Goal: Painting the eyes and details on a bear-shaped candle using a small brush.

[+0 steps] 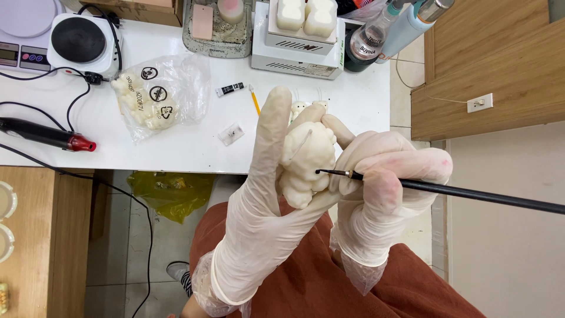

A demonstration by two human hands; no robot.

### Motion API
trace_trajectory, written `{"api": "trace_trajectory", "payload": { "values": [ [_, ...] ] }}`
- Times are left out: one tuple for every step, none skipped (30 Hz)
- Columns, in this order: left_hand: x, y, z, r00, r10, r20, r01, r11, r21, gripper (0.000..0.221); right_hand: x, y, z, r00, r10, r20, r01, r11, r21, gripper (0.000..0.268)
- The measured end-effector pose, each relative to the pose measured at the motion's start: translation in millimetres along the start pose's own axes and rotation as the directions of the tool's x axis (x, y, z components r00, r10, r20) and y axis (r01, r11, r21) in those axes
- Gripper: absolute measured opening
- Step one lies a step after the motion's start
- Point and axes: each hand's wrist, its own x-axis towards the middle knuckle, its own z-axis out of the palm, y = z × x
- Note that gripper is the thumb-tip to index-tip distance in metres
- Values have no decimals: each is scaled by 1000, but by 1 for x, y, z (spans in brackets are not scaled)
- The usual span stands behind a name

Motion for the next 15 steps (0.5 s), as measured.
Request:
{"api": "trace_trajectory", "payload": {
  "values": [
    [1,0,0,1000,1,1,-1,1000,1,109,-1,1,-3,1000,-1,0,1,1000,1,43],
    [1,0,0,1000,13,0,-13,1000,10,109,-2,1,-5,1000,-2,4,2,1000,-6,43],
    [1,0,1,1000,25,0,-25,999,19,109,-3,2,-8,1000,-3,9,3,1000,-12,43],
    [2,0,1,1000,27,1,-27,999,19,109,-3,2,-7,1000,-4,9,4,1000,-12,43],
    [2,-1,0,999,38,2,-38,999,20,109,-3,2,-7,1000,4,9,-4,1000,-5,44],
    [2,-1,0,999,48,2,-48,999,21,108,-3,1,-6,1000,13,9,-13,1000,3,44],
    [-3,-6,0,999,49,2,-49,999,22,108,-3,1,-6,1000,12,8,-12,1000,4,44],
    [-7,-12,0,999,49,9,-49,999,6,108,-2,1,-5,1000,14,-2,-14,1000,1,44],
    [-11,-18,-1,999,49,16,-49,999,-11,108,-2,1,-5,1000,15,-12,-15,1000,-1,44],
    [-7,-12,0,999,49,16,-49,999,-10,108,-2,1,-5,1000,16,-13,-16,1000,-1,44],
    [-3,-7,0,999,40,10,-40,999,0,108,-1,1,-5,1000,14,-13,-14,1000,-2,44],
    [1,-2,1,999,31,6,-31,999,10,108,-1,2,-5,1000,11,-13,-11,1000,-3,44],
    [-4,-8,1,999,32,6,-32,999,11,108,-2,2,-5,1000,10,-13,-10,1000,-3,44],
    [-8,-14,0,999,34,8,-34,999,6,108,-2,2,-5,1000,12,-15,-12,1000,-4,43],
    [-13,-19,0,999,36,11,-36,999,1,108,-2,1,-6,1000,14,-16,-14,1000,-5,43]
  ]
}}
